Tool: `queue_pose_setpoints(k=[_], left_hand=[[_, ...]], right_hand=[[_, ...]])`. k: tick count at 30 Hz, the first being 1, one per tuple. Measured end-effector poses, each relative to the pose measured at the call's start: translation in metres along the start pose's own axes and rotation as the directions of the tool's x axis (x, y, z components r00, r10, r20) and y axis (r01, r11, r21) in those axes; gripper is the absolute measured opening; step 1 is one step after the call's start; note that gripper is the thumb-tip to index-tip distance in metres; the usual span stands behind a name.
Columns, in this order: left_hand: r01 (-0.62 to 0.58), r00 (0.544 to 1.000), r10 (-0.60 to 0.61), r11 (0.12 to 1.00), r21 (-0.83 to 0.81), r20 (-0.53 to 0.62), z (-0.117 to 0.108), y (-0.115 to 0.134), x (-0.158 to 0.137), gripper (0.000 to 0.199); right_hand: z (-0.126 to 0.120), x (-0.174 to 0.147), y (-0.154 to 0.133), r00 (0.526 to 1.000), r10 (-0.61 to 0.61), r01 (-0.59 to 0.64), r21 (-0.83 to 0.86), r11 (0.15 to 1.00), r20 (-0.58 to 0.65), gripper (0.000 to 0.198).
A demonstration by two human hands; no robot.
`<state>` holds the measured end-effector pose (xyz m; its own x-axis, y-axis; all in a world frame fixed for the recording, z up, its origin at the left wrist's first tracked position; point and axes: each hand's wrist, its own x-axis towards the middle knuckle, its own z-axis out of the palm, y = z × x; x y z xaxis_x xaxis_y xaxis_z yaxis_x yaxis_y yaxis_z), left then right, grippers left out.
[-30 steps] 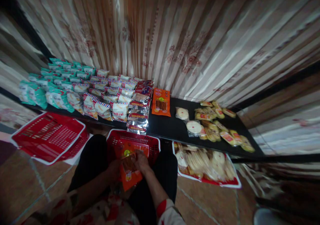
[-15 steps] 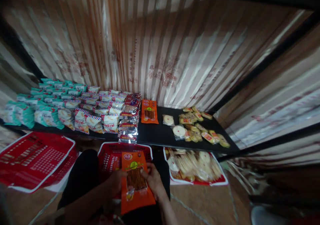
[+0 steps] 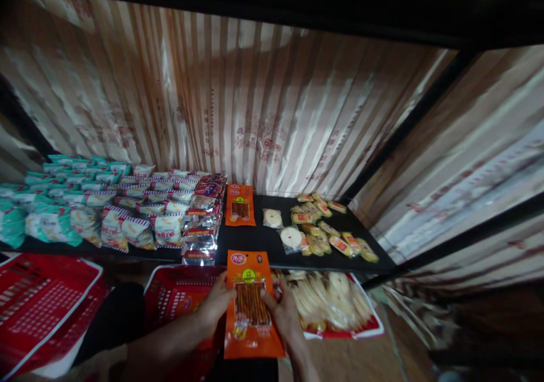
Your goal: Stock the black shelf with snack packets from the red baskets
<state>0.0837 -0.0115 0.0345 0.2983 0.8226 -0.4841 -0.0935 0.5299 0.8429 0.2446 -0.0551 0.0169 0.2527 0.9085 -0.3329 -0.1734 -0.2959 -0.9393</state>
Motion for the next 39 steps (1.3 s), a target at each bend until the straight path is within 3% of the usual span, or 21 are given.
queue_pose_setpoints(k=[2,4,7,9,14,20,24,30,34,39], left_hand=[[-0.102,0.991,0.111,0.987,0.121,-0.069,0.007,0.012,0.007,0.063],[-0.133,0.980,0.173,0.939,0.318,-0.102,0.013,0.025,0.014,0.070],[-0.103,0.968,0.223,0.767,0.634,-0.113,0.022,0.043,0.026,0.075],[-0.104,0.959,0.267,0.648,0.755,-0.097,0.028,0.051,0.035,0.074],[-0.110,0.956,0.291,0.481,0.870,-0.040,0.038,0.059,0.062,0.068],[-0.035,0.925,0.369,0.321,0.946,-0.091,0.042,0.071,0.091,0.065],[-0.027,0.927,0.366,0.281,0.959,-0.081,0.042,0.077,0.107,0.063],[0.001,0.922,0.373,0.259,0.966,-0.101,0.035,0.078,0.121,0.058],[-0.009,0.910,0.403,0.261,0.965,-0.101,0.035,0.079,0.124,0.056],[0.015,0.905,0.407,0.271,0.963,-0.128,0.038,0.085,0.131,0.055]], right_hand=[[0.000,0.017,-0.006,0.999,-0.043,0.043,0.005,0.999,-0.002,0.055],[0.004,0.037,-0.012,0.998,-0.068,0.069,0.000,0.998,-0.006,0.055],[0.012,0.072,-0.022,0.995,-0.093,0.093,-0.008,0.996,-0.028,0.059],[0.017,0.096,-0.029,0.992,-0.115,0.114,-0.022,0.993,-0.048,0.061],[0.029,0.153,-0.044,0.969,-0.226,0.197,-0.249,0.948,-0.096,0.048],[0.045,0.200,-0.062,0.947,-0.279,0.184,-0.445,0.876,-0.157,0.041],[0.053,0.217,-0.070,0.931,-0.324,0.152,-0.632,0.760,-0.166,0.041],[0.061,0.222,-0.081,0.926,-0.371,0.179,-0.784,0.595,-0.071,0.051],[0.066,0.226,-0.091,0.932,-0.363,0.210,-0.811,0.546,-0.003,0.047],[0.069,0.239,-0.098,0.945,-0.327,0.176,-0.840,0.514,-0.002,0.042]])
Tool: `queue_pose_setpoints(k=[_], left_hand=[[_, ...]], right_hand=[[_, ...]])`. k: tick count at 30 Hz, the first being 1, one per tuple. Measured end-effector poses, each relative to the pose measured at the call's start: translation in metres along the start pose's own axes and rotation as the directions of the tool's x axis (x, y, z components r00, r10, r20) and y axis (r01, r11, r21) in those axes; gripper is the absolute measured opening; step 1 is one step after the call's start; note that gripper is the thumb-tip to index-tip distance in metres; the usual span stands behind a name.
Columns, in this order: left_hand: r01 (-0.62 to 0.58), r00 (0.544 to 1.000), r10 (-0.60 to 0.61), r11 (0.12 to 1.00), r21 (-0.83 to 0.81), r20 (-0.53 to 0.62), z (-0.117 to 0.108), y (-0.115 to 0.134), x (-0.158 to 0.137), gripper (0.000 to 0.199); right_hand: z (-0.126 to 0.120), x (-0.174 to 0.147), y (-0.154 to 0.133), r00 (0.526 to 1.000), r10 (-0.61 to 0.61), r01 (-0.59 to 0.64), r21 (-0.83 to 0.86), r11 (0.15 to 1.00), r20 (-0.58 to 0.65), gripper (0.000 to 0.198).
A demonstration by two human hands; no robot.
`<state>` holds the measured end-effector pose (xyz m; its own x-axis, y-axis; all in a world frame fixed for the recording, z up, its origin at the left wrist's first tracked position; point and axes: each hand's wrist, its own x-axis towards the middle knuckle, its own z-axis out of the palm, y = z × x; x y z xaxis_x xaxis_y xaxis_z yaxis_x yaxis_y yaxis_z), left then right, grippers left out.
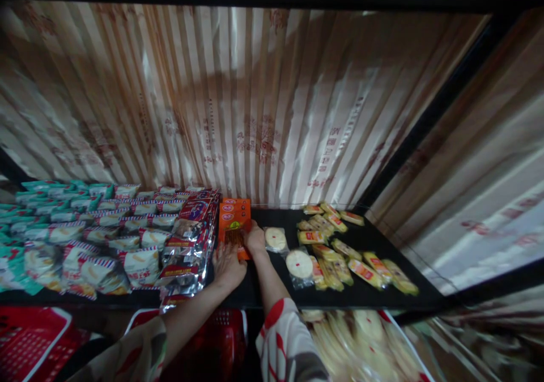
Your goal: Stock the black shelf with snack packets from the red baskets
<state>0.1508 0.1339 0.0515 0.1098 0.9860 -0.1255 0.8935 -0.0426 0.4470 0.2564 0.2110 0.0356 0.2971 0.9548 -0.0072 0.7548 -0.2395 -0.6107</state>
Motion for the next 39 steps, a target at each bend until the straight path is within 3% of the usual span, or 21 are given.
queue_pose_setpoints(k=[9,17,21,27,33,39], left_hand=[[0.033,0.999,-0.033,0.999,-0.022,-0.002,0.003,0.000,0.012,0.055],[0.064,0.997,-0.062,0.997,-0.045,0.049,0.004,0.000,0.013,0.052],[0.060,0.995,-0.056,0.997,-0.050,0.079,0.006,-0.003,0.014,0.056],[0.002,1.000,-0.001,0.999,-0.045,0.027,0.007,-0.004,0.010,0.052],[-0.070,0.998,0.070,0.980,-0.185,-0.007,0.004,-0.006,-0.027,0.054],[-0.205,0.979,0.199,0.923,-0.326,-0.054,0.016,-0.042,-0.092,0.050]], right_hand=[[0.009,0.005,0.001,0.999,-0.041,0.040,-0.164,0.986,-0.001,0.032],[0.010,-0.001,-0.002,0.998,0.061,-0.055,-0.179,0.982,0.029,0.036],[0.011,-0.008,-0.006,0.993,0.114,-0.115,-0.241,0.964,-0.018,0.041],[0.012,-0.014,-0.007,0.997,0.022,-0.039,-0.252,0.967,-0.071,0.039],[0.017,-0.041,-0.007,0.967,-0.154,0.132,-0.116,0.984,-0.205,0.038],[0.026,-0.117,0.007,0.930,-0.183,0.235,0.133,0.963,-0.319,0.036]])
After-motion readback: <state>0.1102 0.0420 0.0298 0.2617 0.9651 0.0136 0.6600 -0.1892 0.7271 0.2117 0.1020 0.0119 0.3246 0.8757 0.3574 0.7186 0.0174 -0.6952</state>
